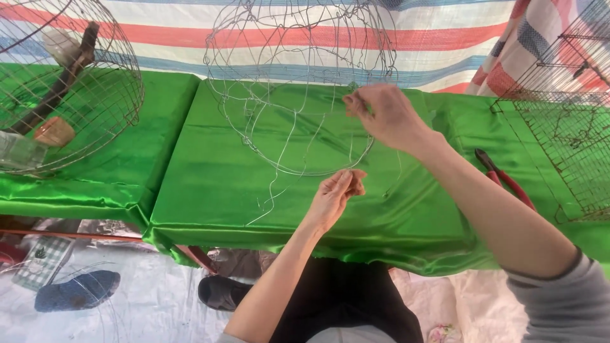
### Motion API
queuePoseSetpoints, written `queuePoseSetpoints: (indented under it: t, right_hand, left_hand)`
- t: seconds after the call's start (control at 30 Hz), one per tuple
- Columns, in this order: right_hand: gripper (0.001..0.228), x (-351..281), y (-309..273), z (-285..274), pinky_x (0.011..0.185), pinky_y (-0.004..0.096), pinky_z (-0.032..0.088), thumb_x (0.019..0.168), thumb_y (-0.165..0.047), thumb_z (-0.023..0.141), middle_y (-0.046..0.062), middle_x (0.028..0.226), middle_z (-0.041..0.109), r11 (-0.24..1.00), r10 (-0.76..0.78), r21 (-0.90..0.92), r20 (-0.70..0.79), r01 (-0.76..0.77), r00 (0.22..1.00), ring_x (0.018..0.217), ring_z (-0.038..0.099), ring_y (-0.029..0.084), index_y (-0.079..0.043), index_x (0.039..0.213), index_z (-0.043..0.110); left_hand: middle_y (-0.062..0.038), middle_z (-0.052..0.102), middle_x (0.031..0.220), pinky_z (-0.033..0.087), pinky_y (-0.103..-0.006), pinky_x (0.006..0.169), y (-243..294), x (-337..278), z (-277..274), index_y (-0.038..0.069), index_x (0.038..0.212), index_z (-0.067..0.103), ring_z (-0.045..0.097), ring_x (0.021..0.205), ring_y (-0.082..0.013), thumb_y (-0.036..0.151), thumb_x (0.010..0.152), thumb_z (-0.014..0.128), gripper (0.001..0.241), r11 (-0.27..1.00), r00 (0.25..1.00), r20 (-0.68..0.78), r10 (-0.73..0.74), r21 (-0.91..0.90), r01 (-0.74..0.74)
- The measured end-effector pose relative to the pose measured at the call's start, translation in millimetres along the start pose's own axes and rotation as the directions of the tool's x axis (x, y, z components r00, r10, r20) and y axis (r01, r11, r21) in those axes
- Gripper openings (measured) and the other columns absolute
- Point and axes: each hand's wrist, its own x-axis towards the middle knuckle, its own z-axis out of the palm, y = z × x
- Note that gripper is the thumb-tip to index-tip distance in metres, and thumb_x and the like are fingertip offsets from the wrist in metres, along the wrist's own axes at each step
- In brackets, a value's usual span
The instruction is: Assembling a wire cage by cutting wire mesh with pliers and twisting the wire ends to secure the structure.
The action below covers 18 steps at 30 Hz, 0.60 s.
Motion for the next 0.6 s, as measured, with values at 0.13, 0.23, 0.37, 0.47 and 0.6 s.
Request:
queuePoseSetpoints:
  t: [0.13, 0.23, 0.37, 0.47, 0.6]
  right_hand:
    - [0.044, 0.9, 6.7, 8.8, 0.084, 0.048, 0.052, 0.115, -0.024, 0.045, 0.012, 0.076, 0.069, 0.996, -0.082, 0.021, -0.092, 0.085, 0.992, 0.08, 0.071, 0.034, -0.006, 0.082, 0.069]
    - [0.046, 9.4, 19.8, 22.8, 0.085, 0.042, 0.046, 0.115, -0.027, 0.045, 0.005, 0.068, 0.066, 0.985, -0.156, -0.102, -0.194, 0.139, 0.968, 0.072, 0.069, 0.028, -0.012, 0.075, 0.061]
    - [0.045, 13.4, 18.4, 21.5, 0.086, 0.039, 0.043, 0.117, -0.025, 0.037, 0.004, 0.064, 0.059, 0.993, -0.083, -0.093, -0.148, 0.07, 0.985, 0.064, 0.059, 0.023, -0.013, 0.08, 0.06]
    - [0.044, 13.8, 18.9, 19.4, 0.086, 0.039, 0.042, 0.118, -0.026, 0.037, 0.002, 0.062, 0.055, 0.993, -0.074, -0.104, -0.141, 0.06, 0.987, 0.063, 0.057, 0.021, -0.014, 0.081, 0.058]
    - [0.043, 15.1, 9.5, 16.1, 0.085, 0.04, 0.042, 0.117, -0.023, 0.036, 0.001, 0.06, 0.051, 0.994, -0.026, -0.112, -0.125, 0.012, 0.992, 0.059, 0.053, 0.02, -0.014, 0.081, 0.057]
  left_hand:
    - [-0.007, 0.066, 0.081, 0.056, -0.032, 0.085, -3.3, 1.1, 1.0, 0.003, 0.118, 0.072, 0.067, 0.08, -0.015, 0.026, 0.109, 0.056, 0.029, 0.999, 1.0, 0.004, 0.018, -0.029, -0.017]
    - [-0.004, 0.059, 0.079, 0.056, -0.0324, 0.083, -5.6, 4.7, -4.2, 0.002, 0.117, 0.07, 0.063, 0.078, -0.0149, 0.025, 0.109, 0.054, 0.03, 0.999, 0.999, 0.006, 0.035, -0.032, -0.035]
    - [-0.001, 0.047, 0.075, 0.05, -0.0297, 0.079, -2.1, 8.3, -2.8, 0.002, 0.113, 0.07, 0.052, 0.074, -0.0121, 0.026, 0.11, 0.053, 0.029, 0.999, 0.999, 0.034, 0.038, -0.012, -0.038]
    - [0.0, 0.044, 0.074, 0.049, -0.0283, 0.076, 1.1, 8.9, -0.3, 0.001, 0.111, 0.069, 0.049, 0.073, -0.0111, 0.026, 0.11, 0.053, 0.03, 1.0, 0.998, 0.051, 0.026, -0.002, -0.026]
    - [0.001, 0.041, 0.072, 0.045, -0.0272, 0.072, 5.6, 9.6, 4.2, -0.001, 0.11, 0.069, 0.045, 0.071, -0.0107, 0.025, 0.109, 0.054, 0.03, 1.0, 0.998, 0.061, 0.014, 0.003, -0.014]
